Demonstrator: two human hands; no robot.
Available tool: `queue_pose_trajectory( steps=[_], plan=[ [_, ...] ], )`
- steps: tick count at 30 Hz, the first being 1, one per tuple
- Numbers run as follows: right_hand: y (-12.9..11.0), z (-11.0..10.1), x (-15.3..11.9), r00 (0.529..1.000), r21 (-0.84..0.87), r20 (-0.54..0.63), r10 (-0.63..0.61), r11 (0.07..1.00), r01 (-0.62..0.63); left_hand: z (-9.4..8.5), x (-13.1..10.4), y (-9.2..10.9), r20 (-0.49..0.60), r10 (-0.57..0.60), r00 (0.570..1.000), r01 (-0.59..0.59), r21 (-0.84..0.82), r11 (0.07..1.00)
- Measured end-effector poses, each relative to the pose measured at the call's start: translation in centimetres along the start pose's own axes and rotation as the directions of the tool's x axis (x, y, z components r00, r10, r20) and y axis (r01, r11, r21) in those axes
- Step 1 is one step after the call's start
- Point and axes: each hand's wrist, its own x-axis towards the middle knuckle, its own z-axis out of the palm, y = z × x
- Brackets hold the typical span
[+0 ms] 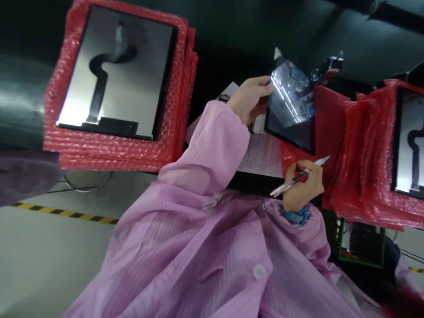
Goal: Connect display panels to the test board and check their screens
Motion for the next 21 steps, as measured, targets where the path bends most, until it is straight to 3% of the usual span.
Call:
queue_pose_trajectory(
  steps=[7, 13, 17, 19, 21],
  plan=[
    [0.5, 0.1, -0.1, 0.978, 0.061, 0.06, 0.199, 0.977, -0.202, 0.6, 0.9, 0.1, 0.01, -0.002, 1.0, 0.002, 0.009, 1.0],
    [0.5, 0.1, -0.2, 0.989, 0.148, 0.04, 0.142, 0.978, -0.146, 1.8, -0.5, 0.2, -0.026, -0.031, 0.999, 0.033, 0.077, 0.996],
    [0.0, -0.2, -0.9, 0.995, 0.354, 0.047, 0.086, 0.93, -0.097, 2.1, -1.2, -0.1, -0.02, -0.015, 1.0, 0.017, 0.086, 0.996],
    [-0.4, -0.5, -1.5, 0.989, 0.442, 0.109, 0.101, 0.886, -0.139, 2.0, -1.1, -0.5, -0.031, -0.015, 0.999, 0.017, 0.074, 0.997],
    [-0.9, -0.7, -1.9, 0.965, 0.473, 0.255, 0.056, 0.863, -0.175, 1.8, -0.9, -0.9, -0.035, -0.016, 0.999, 0.018, 0.054, 0.998]
  ],
)
